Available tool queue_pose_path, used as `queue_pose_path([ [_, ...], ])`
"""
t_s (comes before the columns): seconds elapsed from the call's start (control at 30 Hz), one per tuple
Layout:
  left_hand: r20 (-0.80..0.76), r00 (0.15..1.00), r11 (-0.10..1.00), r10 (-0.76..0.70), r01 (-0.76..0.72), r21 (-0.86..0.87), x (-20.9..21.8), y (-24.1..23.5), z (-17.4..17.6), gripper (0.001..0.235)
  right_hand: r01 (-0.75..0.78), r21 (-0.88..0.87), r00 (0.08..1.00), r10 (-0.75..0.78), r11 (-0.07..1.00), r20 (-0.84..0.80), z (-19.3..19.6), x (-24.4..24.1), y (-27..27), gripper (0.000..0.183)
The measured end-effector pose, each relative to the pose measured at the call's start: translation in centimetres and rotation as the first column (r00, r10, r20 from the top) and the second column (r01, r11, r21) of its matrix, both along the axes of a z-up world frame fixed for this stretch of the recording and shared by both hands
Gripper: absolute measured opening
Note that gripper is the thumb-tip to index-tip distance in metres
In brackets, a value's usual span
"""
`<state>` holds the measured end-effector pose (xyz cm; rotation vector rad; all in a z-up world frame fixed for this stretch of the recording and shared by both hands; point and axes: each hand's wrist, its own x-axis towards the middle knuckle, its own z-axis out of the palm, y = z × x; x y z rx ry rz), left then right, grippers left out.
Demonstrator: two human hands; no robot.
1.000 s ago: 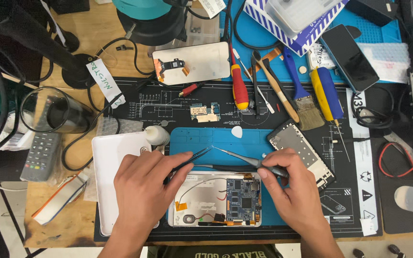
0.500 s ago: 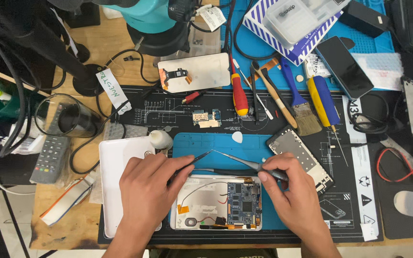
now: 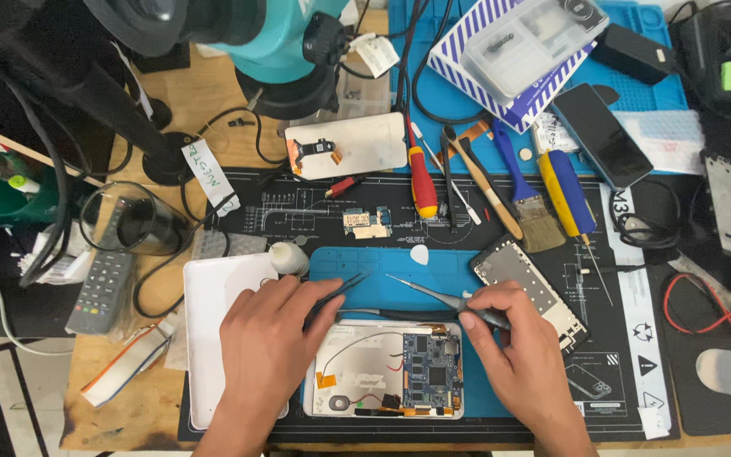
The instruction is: The person uses tweezers and a screwdriver to manipulate components on a disassembled white smartphone motherboard. They adjust ribbon cables and small parts on the circuit board while the phone remains open on a blue mat.
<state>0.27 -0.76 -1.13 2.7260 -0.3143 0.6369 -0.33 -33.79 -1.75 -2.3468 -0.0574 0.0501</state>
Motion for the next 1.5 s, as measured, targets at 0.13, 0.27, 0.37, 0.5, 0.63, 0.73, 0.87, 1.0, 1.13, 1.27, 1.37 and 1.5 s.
queue_pose_path([
  [0.13,-0.003,1.0,0.999,0.002,-0.002,-0.034,-0.2,0.3,-0.1,0.012,0.01,-0.014,1.0,-0.01,1.0,-0.001,0.1,0.0,-0.3,0.016],
  [0.27,-0.036,0.996,0.993,-0.081,0.077,-0.084,-0.4,0.2,0.3,0.015,0.019,0.027,0.998,-0.02,0.999,0.062,-0.4,-0.1,-0.9,0.019],
  [0.37,-0.076,0.979,0.973,-0.191,0.179,-0.143,-0.7,0.1,0.8,0.014,0.015,0.112,0.984,-0.035,0.994,0.174,-0.3,-0.3,-1.2,0.017],
  [0.5,-0.12,0.886,0.888,-0.449,0.427,-0.168,-1.0,-0.2,1.9,0.014,-0.139,0.248,0.846,-0.016,0.959,0.533,-0.2,-0.7,-2.3,0.023],
  [0.63,-0.154,0.838,0.848,-0.523,0.496,-0.187,-1.4,-0.7,2.3,0.015,-0.148,0.311,0.777,-0.084,0.939,0.624,-0.3,-1.2,-4.5,0.024],
  [0.73,-0.127,0.857,0.864,-0.5,0.483,-0.142,-1.4,-1.1,2.5,0.012,-0.102,0.311,0.776,-0.12,0.945,0.62,-0.1,-1.2,-6.0,0.024],
  [0.87,-0.14,0.881,0.89,-0.453,0.436,-0.133,-1.6,-2.0,2.5,0.015,-0.082,0.328,0.785,-0.142,0.941,0.603,0.1,-1.1,-6.6,0.029],
  [1.0,-0.181,0.885,0.901,-0.428,0.403,-0.16,-2.1,-2.9,2.0,0.016,-0.095,0.325,0.8,-0.122,0.941,0.588,0.1,-1.0,-6.1,0.028],
  [1.13,-0.211,0.88,0.903,-0.425,0.394,-0.171,-2.2,-3.5,1.7,0.017,-0.195,0.332,0.777,-0.061,0.923,0.626,-0.9,-1.0,-6.8,0.032],
  [1.27,-0.196,0.875,0.895,-0.442,0.416,-0.159,-2.0,-3.6,1.4,0.013,-0.236,0.338,0.779,-0.031,0.911,0.627,-0.9,-0.9,-6.6,0.033],
  [1.37,-0.166,0.881,0.895,-0.442,0.423,-0.14,-2.0,-3.6,1.3,0.013,-0.225,0.256,0.763,0.006,0.94,0.647,-0.4,-0.8,-6.6,0.033],
  [1.5,-0.154,0.894,0.906,-0.42,0.405,-0.12,-2.0,-3.5,1.4,0.012,-0.197,0.21,0.797,0.032,0.958,0.603,-0.2,-1.1,-6.5,0.037],
])
